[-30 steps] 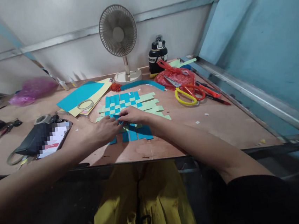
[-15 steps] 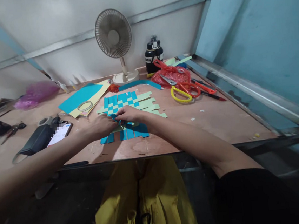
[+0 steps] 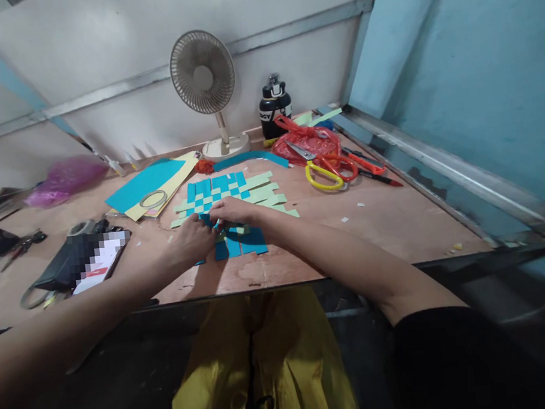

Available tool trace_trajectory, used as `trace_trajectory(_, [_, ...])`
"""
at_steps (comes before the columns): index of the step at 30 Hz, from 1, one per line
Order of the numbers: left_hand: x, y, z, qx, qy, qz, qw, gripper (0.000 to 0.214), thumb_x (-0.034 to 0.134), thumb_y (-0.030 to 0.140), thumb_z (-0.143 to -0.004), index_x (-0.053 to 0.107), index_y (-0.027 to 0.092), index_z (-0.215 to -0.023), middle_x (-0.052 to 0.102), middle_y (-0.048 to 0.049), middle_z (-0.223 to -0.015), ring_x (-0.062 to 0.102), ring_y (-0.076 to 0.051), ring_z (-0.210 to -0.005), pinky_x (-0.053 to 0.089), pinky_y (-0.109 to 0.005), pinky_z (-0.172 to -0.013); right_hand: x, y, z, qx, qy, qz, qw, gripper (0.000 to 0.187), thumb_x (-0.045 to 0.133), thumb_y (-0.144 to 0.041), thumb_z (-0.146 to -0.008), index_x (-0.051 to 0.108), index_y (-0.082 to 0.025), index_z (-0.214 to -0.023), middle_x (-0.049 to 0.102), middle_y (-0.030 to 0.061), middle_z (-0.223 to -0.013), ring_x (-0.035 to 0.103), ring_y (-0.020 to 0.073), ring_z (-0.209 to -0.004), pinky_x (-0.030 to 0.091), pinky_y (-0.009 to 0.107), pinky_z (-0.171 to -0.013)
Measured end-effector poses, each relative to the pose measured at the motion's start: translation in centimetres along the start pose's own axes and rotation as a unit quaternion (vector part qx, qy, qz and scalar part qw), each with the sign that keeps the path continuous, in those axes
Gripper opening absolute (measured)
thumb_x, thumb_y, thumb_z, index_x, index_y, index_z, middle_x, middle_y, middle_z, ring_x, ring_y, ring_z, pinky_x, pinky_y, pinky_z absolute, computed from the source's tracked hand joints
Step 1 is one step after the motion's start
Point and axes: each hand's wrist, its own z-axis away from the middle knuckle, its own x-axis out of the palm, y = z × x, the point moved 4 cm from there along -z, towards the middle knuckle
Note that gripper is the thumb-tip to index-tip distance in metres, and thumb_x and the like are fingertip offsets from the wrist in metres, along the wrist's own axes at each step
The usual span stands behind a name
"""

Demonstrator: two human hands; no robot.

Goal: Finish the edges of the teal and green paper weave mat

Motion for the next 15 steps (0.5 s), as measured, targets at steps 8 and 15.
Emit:
trace_trajectory(8, [0.7,3.1,-1.5,-0.104,-0.095,0.005,0.99,0.018,0.054,0.012,-0.084,0.071,0.01,-0.084,0.07,-0.0182,-0.085,0.059,-0.035,-0.095,0.036,-0.049,-0.082,-0.1,-0.6,0.9,0.0,-0.007,-0.037,0.999,0.016,0.048,-0.006,-0.068,0.062,-0.013,-0.067,0.065,0.0053,-0.07,0.056,0.0121,-0.055,0.045,0.024,-0.056])
trace_trajectory(15, [0.2,3.6,-3.5,-0.193,-0.185,0.034,0.963,0.021,0.069,0.016,-0.076,0.073,0.016,-0.097,0.068,-0.017,-0.111,0.054,-0.042,-0.114,0.041,-0.054,-0.089,-0.2,-1.1,1.5,-0.029,0.027,0.027,0.999,0.026,0.042,-0.004,-0.07,0.067,-0.012,-0.072,0.065,0.0039,-0.069,0.054,0.0104,-0.059,0.044,0.018,-0.056])
